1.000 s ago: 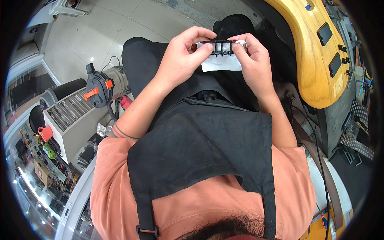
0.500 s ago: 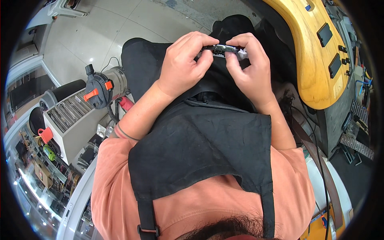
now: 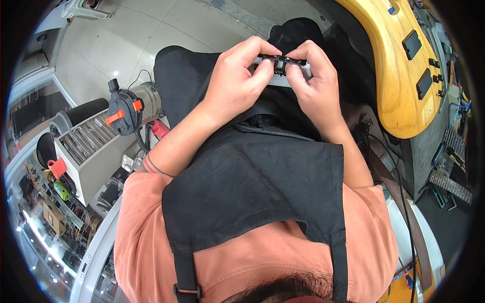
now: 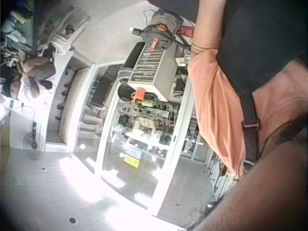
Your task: The person cleans a small black guitar part using a toothbrush and water in a bathroom, then moves to a workshop to wipe the part with a tissue. The person scrubs the part under running water and then dries it thoroughly.
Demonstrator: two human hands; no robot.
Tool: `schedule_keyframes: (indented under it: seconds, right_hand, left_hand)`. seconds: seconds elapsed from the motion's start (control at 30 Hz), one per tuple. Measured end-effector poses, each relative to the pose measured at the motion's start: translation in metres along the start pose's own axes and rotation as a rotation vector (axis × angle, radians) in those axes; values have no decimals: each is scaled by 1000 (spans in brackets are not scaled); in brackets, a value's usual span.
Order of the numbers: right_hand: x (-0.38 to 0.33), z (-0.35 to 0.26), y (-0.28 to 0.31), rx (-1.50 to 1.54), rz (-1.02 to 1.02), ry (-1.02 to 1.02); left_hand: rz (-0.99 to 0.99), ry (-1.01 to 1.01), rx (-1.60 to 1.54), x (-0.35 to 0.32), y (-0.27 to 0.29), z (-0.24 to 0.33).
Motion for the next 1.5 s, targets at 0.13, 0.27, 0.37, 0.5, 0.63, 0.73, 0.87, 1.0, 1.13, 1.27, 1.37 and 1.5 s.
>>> schedule_keyframes:
  seconds: [0.13, 0.27, 0.37, 0.5, 0.63, 0.73, 0.87, 1.0, 1.13, 1.27, 1.37, 1.5]
  right_hand:
    - [6, 4, 4, 20, -166, -305]
    - [4, 5, 1, -41, -191, -378]
    - [2, 3, -5, -40, -168, -365]
    - [2, 1, -3, 129, -239, -464]
    - [-1, -4, -2, 89, -202, -350]
    - [-2, -3, -2, 83, -209, -333]
    - [-6, 0, -5, 218, -207, -389]
    - [-2, 20, -10, 549, -109, -524]
    - [12, 22, 3, 504, -220, -522]
    - [13, 19, 1, 585, -71, -478]
    - [7, 20, -1, 691, 40, -564]
    - [-8, 28, -10, 567, 36, -511]
  left_hand:
    - [-224, 161, 83, 13, 10, -3]
    - [-274, 229, 90, 14, 11, -4]
    - [-197, 229, 147, 13, 5, 0]
    - [-92, 170, 238, 11, 3, -4]
    - [-77, 190, 170, 9, 3, -13]
    - [-40, 154, 137, 5, -1, -14]
    - [-37, 227, 117, 2, -4, -14]
    - [-193, 291, -128, 11, 2, -24]
    - [-349, 620, -552, 13, 11, -24]
    - [-280, 683, -750, 9, 2, -19]
    - [-122, 742, -928, 9, -1, -16]
    - [-135, 710, -933, 6, -3, -23]
Point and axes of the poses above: each hand's wrist, its own x-axis towards the middle knuckle, its own y-axis out of the back of the hand, z = x × y, the point moved 2 cm from there along x, towards the middle knuckle, and after that the axes turned 7 degrees about z, right-handed, at the moved point
